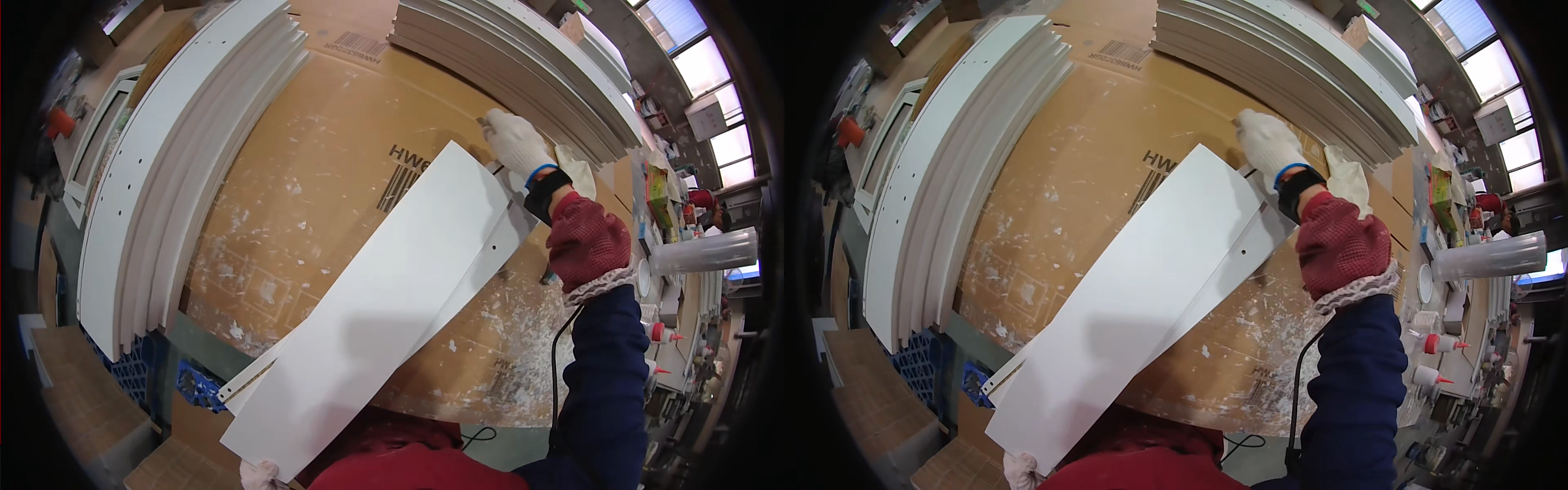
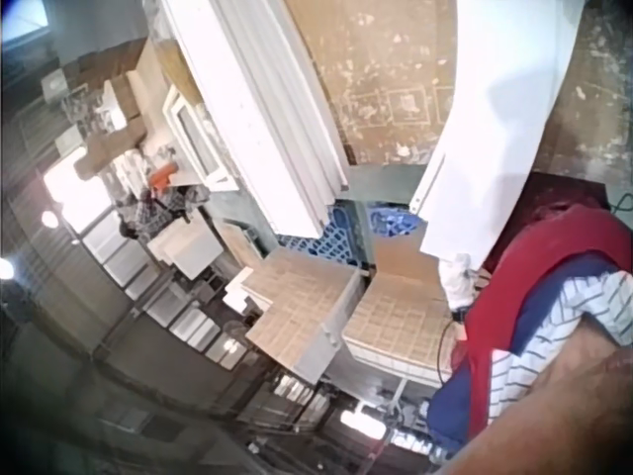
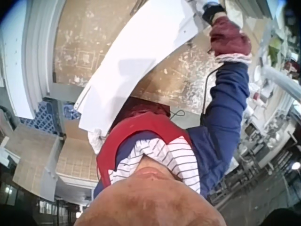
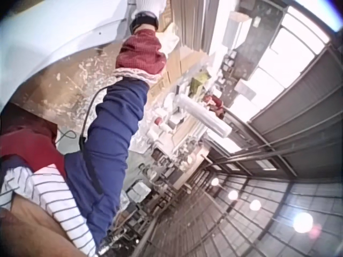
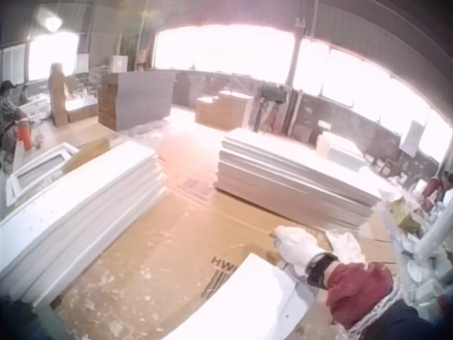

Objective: The person sands the edges and surfaces of white rectangular panels using a blue sanding block. They handle the panels one at a time, flipping them over to sand different sides and wiping them with a cloth. The person works at a table in a workshop environment.

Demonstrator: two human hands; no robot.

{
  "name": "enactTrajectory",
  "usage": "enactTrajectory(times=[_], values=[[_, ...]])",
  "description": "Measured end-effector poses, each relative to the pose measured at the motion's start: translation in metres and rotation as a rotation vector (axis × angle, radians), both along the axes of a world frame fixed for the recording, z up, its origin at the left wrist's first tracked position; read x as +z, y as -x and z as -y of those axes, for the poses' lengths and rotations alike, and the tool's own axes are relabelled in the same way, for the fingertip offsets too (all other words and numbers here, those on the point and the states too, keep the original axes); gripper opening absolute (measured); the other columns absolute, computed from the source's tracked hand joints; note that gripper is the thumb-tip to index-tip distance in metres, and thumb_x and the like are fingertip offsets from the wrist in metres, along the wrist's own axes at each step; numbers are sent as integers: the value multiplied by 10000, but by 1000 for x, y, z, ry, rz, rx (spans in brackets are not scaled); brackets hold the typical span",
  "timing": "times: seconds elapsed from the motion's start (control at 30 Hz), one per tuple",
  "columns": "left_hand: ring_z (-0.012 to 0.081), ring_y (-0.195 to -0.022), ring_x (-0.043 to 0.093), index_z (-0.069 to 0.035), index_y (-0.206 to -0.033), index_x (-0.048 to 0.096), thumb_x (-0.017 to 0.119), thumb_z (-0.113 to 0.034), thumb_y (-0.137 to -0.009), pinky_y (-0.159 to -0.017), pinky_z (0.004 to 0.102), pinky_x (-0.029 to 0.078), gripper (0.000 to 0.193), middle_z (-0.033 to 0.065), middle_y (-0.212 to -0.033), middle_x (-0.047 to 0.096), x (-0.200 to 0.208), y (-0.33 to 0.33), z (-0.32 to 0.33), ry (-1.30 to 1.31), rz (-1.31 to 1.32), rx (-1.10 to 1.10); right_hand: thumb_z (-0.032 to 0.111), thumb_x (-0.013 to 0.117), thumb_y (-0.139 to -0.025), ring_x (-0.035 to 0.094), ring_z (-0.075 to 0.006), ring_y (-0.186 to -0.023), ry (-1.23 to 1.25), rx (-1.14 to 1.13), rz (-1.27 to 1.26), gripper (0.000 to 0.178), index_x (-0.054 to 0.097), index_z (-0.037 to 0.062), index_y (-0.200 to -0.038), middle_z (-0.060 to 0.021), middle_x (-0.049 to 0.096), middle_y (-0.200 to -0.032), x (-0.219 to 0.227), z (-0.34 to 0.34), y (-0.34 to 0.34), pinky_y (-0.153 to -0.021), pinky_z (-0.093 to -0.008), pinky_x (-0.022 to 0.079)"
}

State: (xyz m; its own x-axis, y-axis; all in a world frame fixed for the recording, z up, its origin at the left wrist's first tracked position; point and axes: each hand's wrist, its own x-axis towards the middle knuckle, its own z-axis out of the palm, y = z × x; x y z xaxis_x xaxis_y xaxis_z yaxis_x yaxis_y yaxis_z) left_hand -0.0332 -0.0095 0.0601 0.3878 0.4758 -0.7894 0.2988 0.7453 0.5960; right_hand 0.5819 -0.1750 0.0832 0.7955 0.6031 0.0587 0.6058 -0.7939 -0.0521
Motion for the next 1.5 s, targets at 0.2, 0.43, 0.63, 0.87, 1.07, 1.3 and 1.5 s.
enactTrajectory(times=[0.2, 0.43, 0.63, 0.87, 1.07, 1.3, 1.5], values=[[331, -1228, 476, -25, -1437, 312, 686, -194, -773, -1018, 417, 404, 780, 169, -1387, 449, 4, -1, 8, 19, -3, 42, 167, 529, -880, 639, -333, -837, -131, 513, -263, 187, 604, 70, -1022, -154, 637, -912, 21, -51, 119, -737, -406, 516], [297, -1166, 532, -17, -1401, 363, 659, -158, -808, -983, 425, 446, 678, 160, -1321, 512, -1, 2, 12, -3, 40, 93, 105, 448, -885, 630, -359, -842, -73, 206, 100, 164, 584, 56, -963, -183, 629, -865, -10, -33, 37, -733, -454, 502], [279, -978, 638, 88, -1269, 416, 651, -35, -732, -842, 376, 549, 599, 174, -1112, 599, -2, -17, 12, -62, 174, 188, 290, 479, -939, 609, -401, -926, -97, -135, 1, 274, 560, 40, -1018, -219, 642, -952, 6, 8, 13, -765, -487, 478], [249, -999, 625, 88, -1267, 420, 604, -9, -762, -860, 344, 530, 546, 161, -1145, 583, -4, -11, 10, -51, 200, 185, 234, 492, -944, 628, -383, -899, -15, 25, -46, 236, 560, 37, -1054, -214, 647, -957, 7, -44, 81, -762, -428, 494], [220, -1005, 611, 81, -1263, 430, 577, -14, -777, -882, 321, 504, 516, 138, -1131, 583, -9, -8, 8, -58, 242, 104, 152, 499, -896, 612, -420, -853, -69, 208, -80, 180, 549, 13, -1000, -223, 624, -913, -5, -64, 140, -735, -474, 493], [196, -963, 610, 59, -1254, 449, 522, -6, -813, -855, 306, 498, 452, 121, -1091, 586, -19, -3, 6, -110, 312, 62, 67, 545, -755, 644, -283, -707, -74, 746, 54, 145, 537, 35, -896, -119, 605, -826, -13, -96, 312, -527, -391, 519], [231, -1104, 563, 41, -1319, 385, 463, -245, -975, -907, 348, 489, 454, 149, -1238, 537, -36, 13, 10, -91, 505, 134, 147, 532, -786, 614, -207, -829, -350, 1205, -189, 288, 570, 44, -1053, -96, 581, -868, -38, -88, 391, -691, -395, 521]])
